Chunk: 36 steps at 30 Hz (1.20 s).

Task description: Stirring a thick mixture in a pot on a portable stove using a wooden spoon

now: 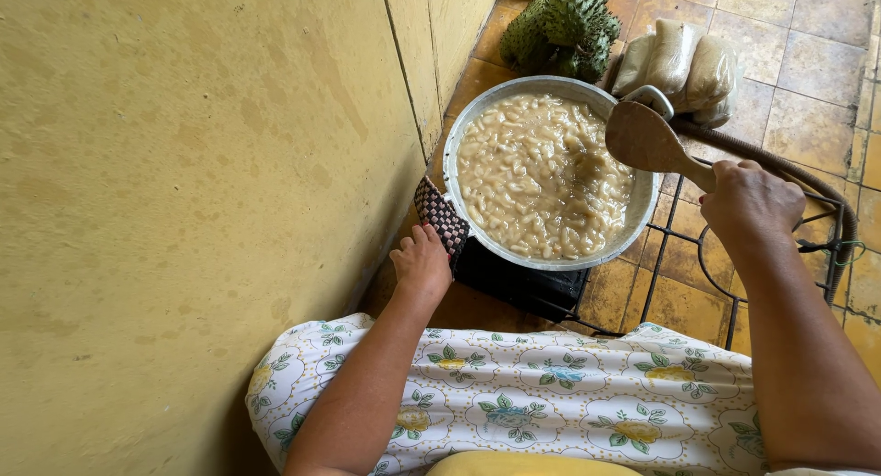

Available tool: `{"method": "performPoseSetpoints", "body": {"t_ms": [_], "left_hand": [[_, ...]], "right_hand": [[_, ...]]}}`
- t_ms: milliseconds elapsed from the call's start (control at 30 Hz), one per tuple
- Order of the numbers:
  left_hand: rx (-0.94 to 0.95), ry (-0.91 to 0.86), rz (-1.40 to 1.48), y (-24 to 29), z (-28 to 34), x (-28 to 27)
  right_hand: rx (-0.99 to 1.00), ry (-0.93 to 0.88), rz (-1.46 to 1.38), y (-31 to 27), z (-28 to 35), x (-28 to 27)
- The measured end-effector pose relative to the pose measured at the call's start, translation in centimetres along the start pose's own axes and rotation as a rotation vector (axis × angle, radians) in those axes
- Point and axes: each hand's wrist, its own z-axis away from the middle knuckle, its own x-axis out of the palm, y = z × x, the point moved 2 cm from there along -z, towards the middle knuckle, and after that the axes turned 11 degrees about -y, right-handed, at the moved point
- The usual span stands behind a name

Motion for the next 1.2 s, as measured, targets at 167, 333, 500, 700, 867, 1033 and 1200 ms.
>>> {"method": "performPoseSetpoints", "body": {"t_ms": [167, 333, 500, 700, 867, 1033, 1200], "left_hand": [[0.007, -0.019, 0.002, 0.0, 0.1, 0.3], [0.019, -0.174, 0.028, 0.4, 1.0, -1.3], [0.026, -0.211, 0.021, 0.5, 1.4, -1.8], [0.031, -0.198, 0.034, 0.5, 1.1, -1.3], [0.026, -0.164, 0.020, 0.5, 0.5, -0.5], [0.038, -0.185, 0.023, 0.4, 1.2, -1.3], [0.032, -0.169, 0.038, 0.2, 0.8, -0.4]], "right_hand": [[0.006, -0.010, 0.000, 0.2, 0.0, 0.1], [0.018, 0.015, 0.033, 0.6, -0.3, 0.5], [0.068, -0.047, 0.095, 1.0, -0.4, 0.5], [0.046, -0.164, 0.090, 0.3, -2.0, 2.8], [-0.106, 0.044, -0.004, -1.7, 1.3, -0.2], [-0.037, 0.125, 0.054, -1.2, 1.0, -1.1], [0.015, 0.033, 0.143, -1.1, -0.9, 0.3]]}}
